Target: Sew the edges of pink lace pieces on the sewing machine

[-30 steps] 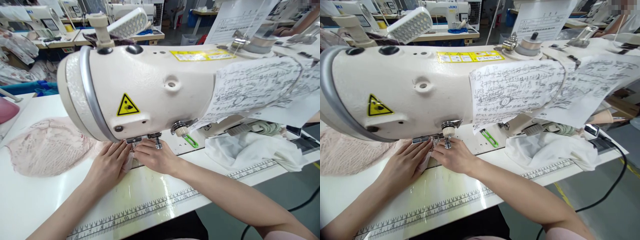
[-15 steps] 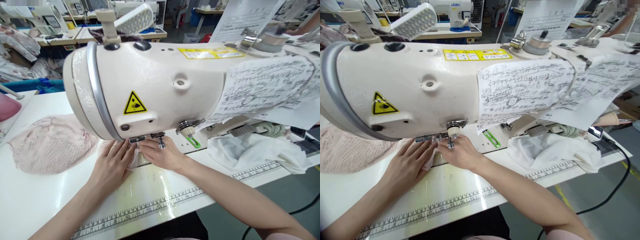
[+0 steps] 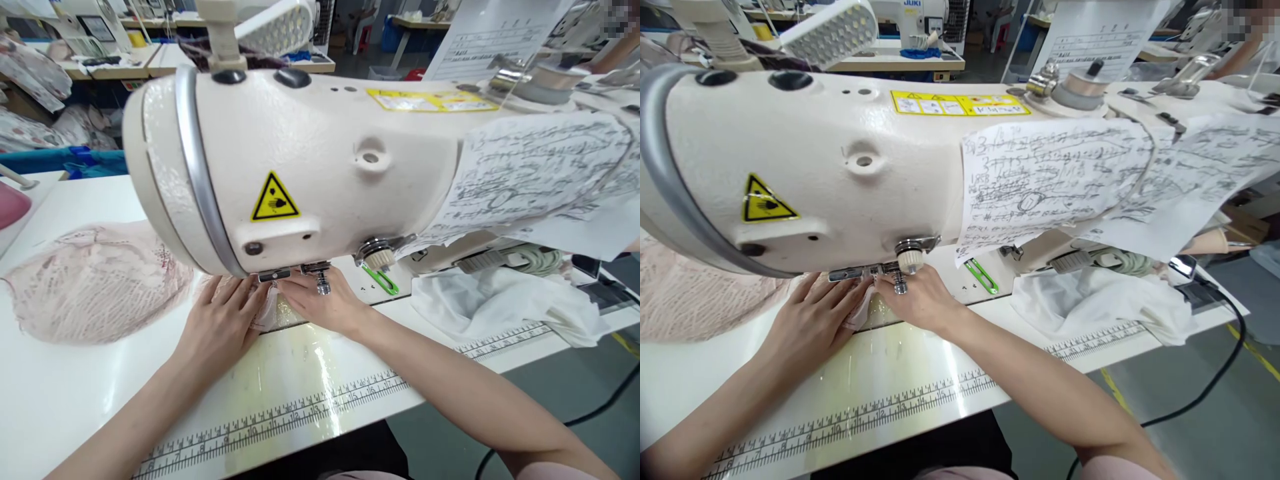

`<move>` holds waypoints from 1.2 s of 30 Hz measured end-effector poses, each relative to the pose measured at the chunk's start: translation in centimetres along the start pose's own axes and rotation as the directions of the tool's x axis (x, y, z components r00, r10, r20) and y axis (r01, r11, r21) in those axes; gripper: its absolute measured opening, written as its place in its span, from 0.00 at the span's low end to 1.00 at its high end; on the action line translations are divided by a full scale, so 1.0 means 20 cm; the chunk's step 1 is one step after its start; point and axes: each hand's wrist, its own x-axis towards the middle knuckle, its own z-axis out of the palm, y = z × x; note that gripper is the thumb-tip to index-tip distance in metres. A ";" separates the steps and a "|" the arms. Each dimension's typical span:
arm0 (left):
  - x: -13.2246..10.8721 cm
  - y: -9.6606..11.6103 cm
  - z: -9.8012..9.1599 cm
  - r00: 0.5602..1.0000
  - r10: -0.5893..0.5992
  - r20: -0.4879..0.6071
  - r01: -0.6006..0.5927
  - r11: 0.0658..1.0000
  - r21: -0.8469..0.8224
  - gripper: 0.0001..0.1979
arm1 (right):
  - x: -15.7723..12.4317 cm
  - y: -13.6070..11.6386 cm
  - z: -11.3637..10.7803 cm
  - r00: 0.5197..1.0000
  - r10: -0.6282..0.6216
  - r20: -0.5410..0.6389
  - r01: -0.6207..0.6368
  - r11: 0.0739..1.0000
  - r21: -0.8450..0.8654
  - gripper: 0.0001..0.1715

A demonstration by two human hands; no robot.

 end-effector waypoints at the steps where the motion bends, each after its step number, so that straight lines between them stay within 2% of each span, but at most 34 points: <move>1: 0.00 0.00 0.00 1.000 -0.004 0.003 0.004 1.000 -0.003 0.24 | 0.00 0.00 0.00 1.000 0.012 0.016 -0.012 1.000 0.008 0.13; 6: 0.01 0.00 0.00 0.999 0.012 -0.030 -0.012 1.000 0.004 0.22 | 0.01 0.00 0.00 0.999 0.022 0.040 -0.023 1.000 0.019 0.14; 12: 0.00 -0.02 -0.01 0.973 0.168 -0.161 -0.168 0.986 0.013 0.19 | -0.02 -0.02 0.02 0.999 -0.037 -0.028 0.036 0.999 -0.041 0.11; 17: 0.00 -0.05 -0.03 0.976 0.161 -0.145 -0.163 0.987 -0.001 0.16 | -0.02 -0.07 0.00 1.000 -0.013 -0.002 0.013 0.997 -0.079 0.11; 21: 0.00 -0.07 -0.06 0.982 0.168 -0.085 -0.163 0.985 0.057 0.15 | 0.00 -0.08 -0.01 0.994 -0.095 -0.047 0.089 0.990 -0.106 0.16; 23: 0.01 -0.07 -0.08 0.988 0.150 -0.045 -0.147 0.987 0.065 0.15 | 0.01 -0.08 0.00 0.990 -0.129 -0.055 0.124 0.988 -0.091 0.17; 26: 0.02 -0.06 -0.10 0.988 0.146 -0.054 -0.142 0.987 0.071 0.14 | 0.00 -0.08 0.01 0.989 -0.136 -0.057 0.132 0.989 -0.070 0.17; 31: 0.02 -0.08 -0.07 0.975 0.179 -0.133 -0.170 0.983 0.074 0.13 | -0.01 -0.08 0.03 0.992 -0.120 -0.030 0.119 0.993 -0.019 0.15; 36: -0.01 -0.13 -0.08 0.950 0.240 -0.201 -0.244 0.970 0.009 0.14 | 0.00 -0.10 0.04 0.996 -0.087 -0.003 0.087 0.988 0.130 0.11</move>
